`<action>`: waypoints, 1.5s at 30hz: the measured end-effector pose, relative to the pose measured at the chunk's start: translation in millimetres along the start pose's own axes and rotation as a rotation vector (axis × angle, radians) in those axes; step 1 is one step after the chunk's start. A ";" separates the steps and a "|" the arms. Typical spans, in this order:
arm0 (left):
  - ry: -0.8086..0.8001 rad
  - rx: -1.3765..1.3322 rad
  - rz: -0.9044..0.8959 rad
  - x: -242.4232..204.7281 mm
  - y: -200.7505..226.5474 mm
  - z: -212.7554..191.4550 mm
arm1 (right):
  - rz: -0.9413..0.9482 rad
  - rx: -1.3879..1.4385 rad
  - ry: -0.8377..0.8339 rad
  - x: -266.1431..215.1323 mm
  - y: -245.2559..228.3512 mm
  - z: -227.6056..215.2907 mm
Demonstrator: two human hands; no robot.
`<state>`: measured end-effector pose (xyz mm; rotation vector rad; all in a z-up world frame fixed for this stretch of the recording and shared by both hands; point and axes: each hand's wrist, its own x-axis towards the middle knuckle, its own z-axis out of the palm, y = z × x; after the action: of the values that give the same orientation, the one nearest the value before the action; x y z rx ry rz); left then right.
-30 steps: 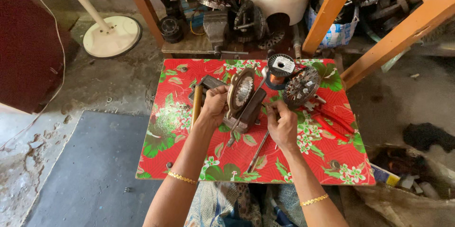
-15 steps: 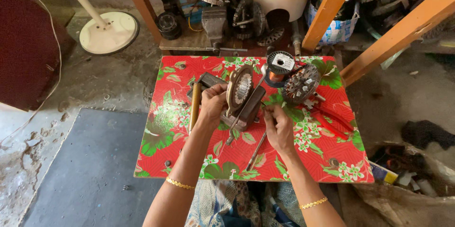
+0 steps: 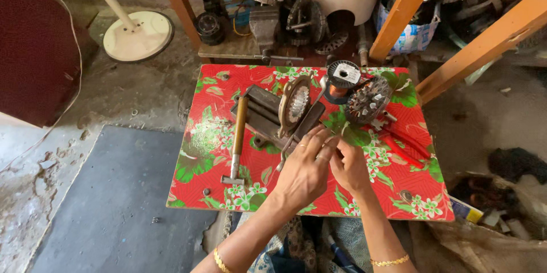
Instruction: The person winds copper wire around a stator core held in a vise, using a small metal tool to press the wire into slots. The person repeatedly rotates the stator and adjusts the wire to continue winding.
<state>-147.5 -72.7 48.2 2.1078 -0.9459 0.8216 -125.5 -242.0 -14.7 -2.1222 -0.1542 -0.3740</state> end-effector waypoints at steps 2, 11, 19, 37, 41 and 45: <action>-0.081 0.183 -0.017 9.1 -7.0 14.2 | -0.060 -0.009 -0.021 2.7 -8.5 -9.5; -0.065 -0.087 -0.334 0.7 -30.5 47.8 | -0.033 0.159 -0.177 26.3 -41.9 -58.4; 0.098 -0.320 -0.416 4.1 -25.1 43.6 | -0.465 -0.060 -0.168 76.9 -48.4 -47.2; 0.267 -0.282 -0.340 27.0 -8.3 -6.9 | -0.221 0.373 -0.104 78.1 -13.7 11.5; 0.397 -0.324 -0.341 3.6 -2.8 -12.4 | -0.191 0.260 -0.080 81.9 -7.5 21.0; 0.444 -0.350 -0.663 -17.6 -45.6 -18.8 | -0.089 0.407 -0.133 84.1 -3.7 22.5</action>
<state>-125.4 -28.4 31.2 1.6655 -0.1149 0.6652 -42.4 -224.0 4.1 -1.7399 -0.3706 -0.2292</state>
